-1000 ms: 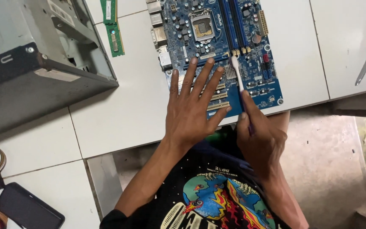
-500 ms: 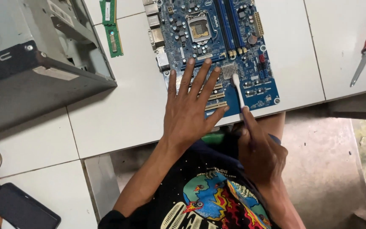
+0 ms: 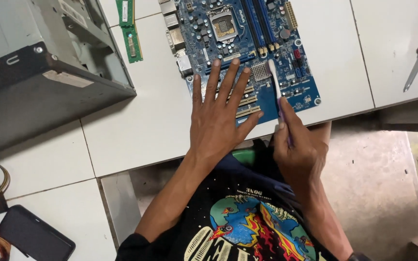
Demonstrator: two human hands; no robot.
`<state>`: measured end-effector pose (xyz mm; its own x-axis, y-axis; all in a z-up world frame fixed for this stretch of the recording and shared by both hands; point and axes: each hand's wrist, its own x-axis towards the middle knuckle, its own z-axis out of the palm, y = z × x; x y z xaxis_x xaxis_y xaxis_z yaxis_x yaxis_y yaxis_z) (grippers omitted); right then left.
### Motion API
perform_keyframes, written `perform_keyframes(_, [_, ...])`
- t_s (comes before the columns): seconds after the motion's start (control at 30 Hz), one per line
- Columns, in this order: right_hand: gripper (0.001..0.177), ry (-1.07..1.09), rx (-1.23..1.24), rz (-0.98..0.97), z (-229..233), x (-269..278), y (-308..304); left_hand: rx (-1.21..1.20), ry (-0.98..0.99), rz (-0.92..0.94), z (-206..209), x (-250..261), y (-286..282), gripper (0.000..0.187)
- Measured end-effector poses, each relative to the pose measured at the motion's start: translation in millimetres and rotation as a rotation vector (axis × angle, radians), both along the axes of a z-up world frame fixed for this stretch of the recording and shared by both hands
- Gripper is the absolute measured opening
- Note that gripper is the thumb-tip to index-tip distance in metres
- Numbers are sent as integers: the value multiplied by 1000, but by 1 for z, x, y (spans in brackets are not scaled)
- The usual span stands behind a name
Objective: The person cleans a blue computer motherboard using a toothbrush and a screwdriver. They scrub various areas of the board, including the CPU socket and ports, and use the screwdriver to remove a metal bracket before continuing to clean.
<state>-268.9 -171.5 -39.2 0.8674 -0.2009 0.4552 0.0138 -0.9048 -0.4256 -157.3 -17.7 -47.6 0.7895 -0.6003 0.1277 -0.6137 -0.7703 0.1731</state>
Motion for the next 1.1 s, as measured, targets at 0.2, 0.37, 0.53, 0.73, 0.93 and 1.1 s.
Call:
perform_keyframes(0.2, [64, 478, 29, -114, -22, -41, -22, -506, 222, -9, -1, -2, 20, 92])
perform_keyframes(0.37, [43, 215, 13, 131, -14, -33, 13, -289, 224, 79, -1, -16, 53, 102])
perform_keyframes(0.53, [47, 122, -30, 332, -11, -27, 23, -155, 203, 104, -4, -18, 51, 106])
perform_keyframes(0.73, [53, 120, 41, 387, -16, -24, 27, -62, 145, 124, -1, -17, 44, 107])
perform_keyframes(0.93, [34, 22, 16, 258, -30, -33, 11, 30, 125, 165, 1, -16, 38, 112])
perform_keyframes(1.1, [44, 112, -140, 4, -31, -49, -3, 74, 112, 181, 2, -14, 32, 113])
